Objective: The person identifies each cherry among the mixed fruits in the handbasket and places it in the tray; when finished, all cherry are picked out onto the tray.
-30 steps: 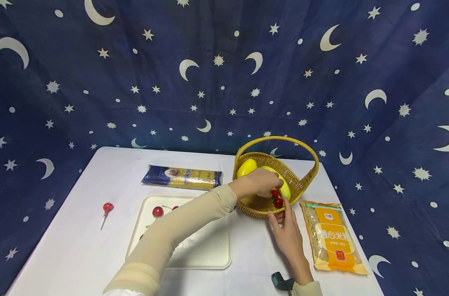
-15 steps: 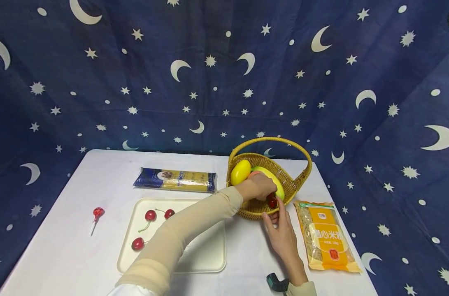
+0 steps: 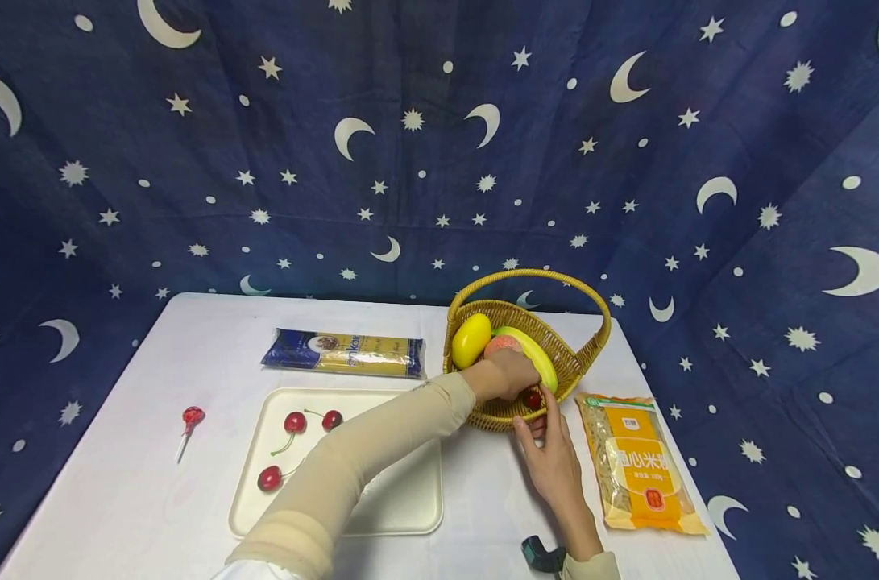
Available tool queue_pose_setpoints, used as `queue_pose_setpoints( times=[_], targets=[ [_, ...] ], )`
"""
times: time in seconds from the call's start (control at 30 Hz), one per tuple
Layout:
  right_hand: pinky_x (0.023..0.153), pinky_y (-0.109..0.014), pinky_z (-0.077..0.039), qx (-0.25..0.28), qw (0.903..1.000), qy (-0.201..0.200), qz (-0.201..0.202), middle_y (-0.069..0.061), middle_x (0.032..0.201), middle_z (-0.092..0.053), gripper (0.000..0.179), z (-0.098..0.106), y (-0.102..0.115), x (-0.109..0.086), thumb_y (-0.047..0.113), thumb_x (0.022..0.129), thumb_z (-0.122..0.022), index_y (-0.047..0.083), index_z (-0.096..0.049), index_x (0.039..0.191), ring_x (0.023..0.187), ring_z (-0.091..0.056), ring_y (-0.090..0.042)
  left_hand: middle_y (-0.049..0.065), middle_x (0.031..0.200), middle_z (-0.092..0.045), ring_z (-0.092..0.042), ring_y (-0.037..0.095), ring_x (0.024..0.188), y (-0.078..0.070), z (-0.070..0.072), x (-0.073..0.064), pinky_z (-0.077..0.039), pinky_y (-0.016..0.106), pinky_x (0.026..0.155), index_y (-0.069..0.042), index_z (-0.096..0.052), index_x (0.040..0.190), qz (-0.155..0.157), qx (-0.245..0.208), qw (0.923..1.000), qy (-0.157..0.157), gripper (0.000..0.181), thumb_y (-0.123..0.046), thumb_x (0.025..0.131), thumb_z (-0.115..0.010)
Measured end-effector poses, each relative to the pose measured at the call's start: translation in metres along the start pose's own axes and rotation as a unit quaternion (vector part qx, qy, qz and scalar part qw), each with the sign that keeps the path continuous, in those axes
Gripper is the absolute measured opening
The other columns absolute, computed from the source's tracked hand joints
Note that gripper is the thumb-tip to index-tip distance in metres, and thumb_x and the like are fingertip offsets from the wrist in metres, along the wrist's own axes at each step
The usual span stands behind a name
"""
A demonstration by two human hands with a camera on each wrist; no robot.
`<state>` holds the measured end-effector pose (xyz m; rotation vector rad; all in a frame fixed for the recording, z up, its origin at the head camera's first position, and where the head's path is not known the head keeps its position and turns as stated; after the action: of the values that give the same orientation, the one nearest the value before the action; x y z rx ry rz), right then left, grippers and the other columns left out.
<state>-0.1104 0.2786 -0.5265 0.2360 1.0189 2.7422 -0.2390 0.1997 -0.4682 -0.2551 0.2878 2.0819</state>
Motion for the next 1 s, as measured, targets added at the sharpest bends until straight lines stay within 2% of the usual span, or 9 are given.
queue_pose_setpoints(
  times=[0.2,0.43,0.67,0.83,1.0],
  targets=[
    [0.075,-0.030,-0.042,0.000,1.0000,0.001,-0.002,-0.010,0.112,-0.057,0.078,-0.002,0.000,-0.003,0.049,0.105,-0.063,0.025,-0.025,0.169,0.098,-0.058,-0.022,-0.012,0.117,-0.078,-0.072,0.007,0.101,-0.003,-0.011,-0.006,-0.061,0.028,0.089,-0.028,-0.075,0.118,0.000,0.017,0.9998,-0.006,0.019,-0.022,0.100,-0.072],
    [0.075,-0.030,-0.041,0.001,1.0000,-0.005,0.000,-0.009,0.110,-0.058,0.077,-0.002,0.001,-0.003,0.048,0.105,-0.064,0.026,-0.027,0.169,0.097,-0.058,-0.022,-0.011,0.112,-0.079,-0.072,0.008,0.099,0.000,-0.008,-0.010,-0.062,0.029,0.089,-0.026,-0.075,0.116,-0.002,0.004,0.9999,-0.016,0.018,-0.023,0.098,-0.075],
    [0.075,-0.029,-0.042,0.004,1.0000,-0.001,0.002,-0.009,0.111,-0.059,0.078,-0.003,0.001,-0.002,0.048,0.105,-0.064,0.027,-0.026,0.169,0.098,-0.059,-0.022,-0.012,0.105,-0.077,-0.070,0.008,0.099,0.010,0.004,-0.019,-0.060,0.030,0.094,-0.027,-0.074,0.117,0.004,-0.024,0.9991,-0.036,0.021,-0.029,0.096,-0.079],
    [0.075,-0.030,-0.042,0.000,1.0000,0.003,0.001,-0.010,0.112,-0.059,0.078,-0.002,0.001,0.000,0.048,0.105,-0.063,0.026,-0.025,0.169,0.099,-0.059,-0.022,-0.012,0.110,-0.076,-0.068,0.007,0.105,0.012,0.020,-0.036,-0.056,0.027,0.099,-0.026,-0.071,0.129,-0.002,-0.045,0.9966,-0.069,0.034,-0.035,0.097,-0.079],
    [0.075,-0.030,-0.042,-0.001,1.0000,0.004,-0.002,-0.010,0.112,-0.058,0.078,0.000,0.001,0.001,0.048,0.105,-0.063,0.026,-0.025,0.169,0.099,-0.058,-0.023,-0.009,0.116,-0.076,-0.068,0.008,0.110,0.017,0.034,-0.055,-0.058,0.026,0.095,-0.024,-0.069,0.134,-0.005,-0.083,0.9912,-0.103,0.039,-0.033,0.097,-0.079]
  ],
)
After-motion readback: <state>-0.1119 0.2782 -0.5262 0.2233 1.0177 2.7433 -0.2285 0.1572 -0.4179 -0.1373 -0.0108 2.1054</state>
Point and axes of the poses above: each hand's wrist, its own x-axis towards the middle knuckle, its own z-axis out of the back of the hand, y = z × x, the point moved 5 cm from there along x, towards the middle knuckle
